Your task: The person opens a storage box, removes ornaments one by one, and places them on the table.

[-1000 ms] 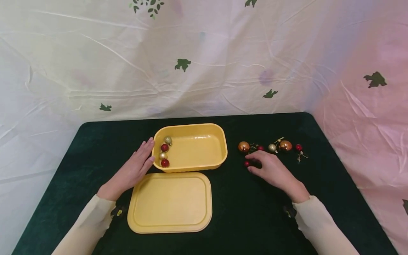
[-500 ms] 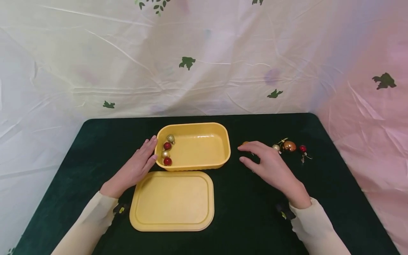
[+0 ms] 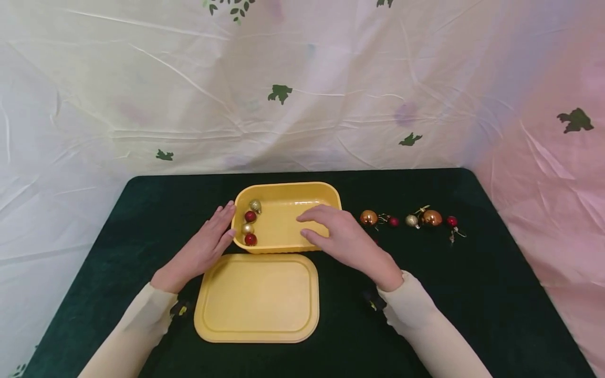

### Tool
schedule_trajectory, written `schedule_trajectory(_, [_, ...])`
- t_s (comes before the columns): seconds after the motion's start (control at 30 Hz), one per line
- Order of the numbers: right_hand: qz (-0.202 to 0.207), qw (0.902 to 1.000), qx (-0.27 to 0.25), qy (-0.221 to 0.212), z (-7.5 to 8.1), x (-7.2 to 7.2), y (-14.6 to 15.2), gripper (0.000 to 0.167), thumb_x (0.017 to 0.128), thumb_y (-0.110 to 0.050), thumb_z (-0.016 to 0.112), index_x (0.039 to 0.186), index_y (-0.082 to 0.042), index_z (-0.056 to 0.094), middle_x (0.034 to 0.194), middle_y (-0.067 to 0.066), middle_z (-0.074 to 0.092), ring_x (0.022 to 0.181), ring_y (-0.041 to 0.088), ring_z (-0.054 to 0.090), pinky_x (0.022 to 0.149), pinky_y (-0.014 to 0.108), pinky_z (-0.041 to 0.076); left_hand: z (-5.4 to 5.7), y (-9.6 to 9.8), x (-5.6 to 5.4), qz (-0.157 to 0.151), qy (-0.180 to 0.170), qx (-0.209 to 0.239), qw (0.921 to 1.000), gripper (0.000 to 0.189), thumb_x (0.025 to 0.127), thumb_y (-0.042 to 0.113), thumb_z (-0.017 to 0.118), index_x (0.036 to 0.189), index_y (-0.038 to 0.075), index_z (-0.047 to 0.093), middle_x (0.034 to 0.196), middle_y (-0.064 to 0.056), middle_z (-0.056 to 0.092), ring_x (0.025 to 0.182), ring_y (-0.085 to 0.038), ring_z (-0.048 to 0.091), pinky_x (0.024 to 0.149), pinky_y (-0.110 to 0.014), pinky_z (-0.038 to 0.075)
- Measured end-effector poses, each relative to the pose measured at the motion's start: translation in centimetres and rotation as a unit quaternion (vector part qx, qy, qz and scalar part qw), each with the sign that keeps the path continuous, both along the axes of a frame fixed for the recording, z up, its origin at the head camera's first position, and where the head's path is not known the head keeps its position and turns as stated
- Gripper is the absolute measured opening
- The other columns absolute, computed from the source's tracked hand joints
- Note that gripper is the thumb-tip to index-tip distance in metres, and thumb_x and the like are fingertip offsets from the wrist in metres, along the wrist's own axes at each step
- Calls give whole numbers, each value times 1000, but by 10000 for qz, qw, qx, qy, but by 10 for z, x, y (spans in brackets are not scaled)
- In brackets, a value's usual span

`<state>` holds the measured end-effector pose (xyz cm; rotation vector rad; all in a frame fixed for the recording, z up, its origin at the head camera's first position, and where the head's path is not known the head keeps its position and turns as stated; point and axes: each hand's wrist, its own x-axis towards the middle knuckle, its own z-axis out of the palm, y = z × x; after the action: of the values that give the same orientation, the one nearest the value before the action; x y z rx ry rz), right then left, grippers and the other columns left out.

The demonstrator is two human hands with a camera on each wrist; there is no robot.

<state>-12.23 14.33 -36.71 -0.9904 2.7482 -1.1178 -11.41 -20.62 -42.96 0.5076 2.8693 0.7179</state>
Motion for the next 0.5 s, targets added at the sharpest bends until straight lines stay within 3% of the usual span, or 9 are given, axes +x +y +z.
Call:
schedule_trajectory(0.2, [371, 9989, 100, -260, -9, -12, -36, 28, 101, -25, 70, 125, -11, 73, 125, 0, 71, 119, 19, 64, 103, 45, 52, -1, -1, 0, 37, -6, 20, 10000, 66, 113, 42, 39, 168, 16, 12, 174, 1, 5, 160, -30, 6, 124, -61, 14])
schedule_trajectory(0.5, [823, 9963, 122, -225, -19, -28, -76, 29, 100, -22, 71, 126, -8, 73, 123, 2, 72, 116, 19, 67, 103, 40, 52, -2, 0, 0, -6, 93, 18, 10000, 67, 112, 40, 41, 167, 14, 14, 174, -3, 8, 159, -33, 7, 123, -64, 15])
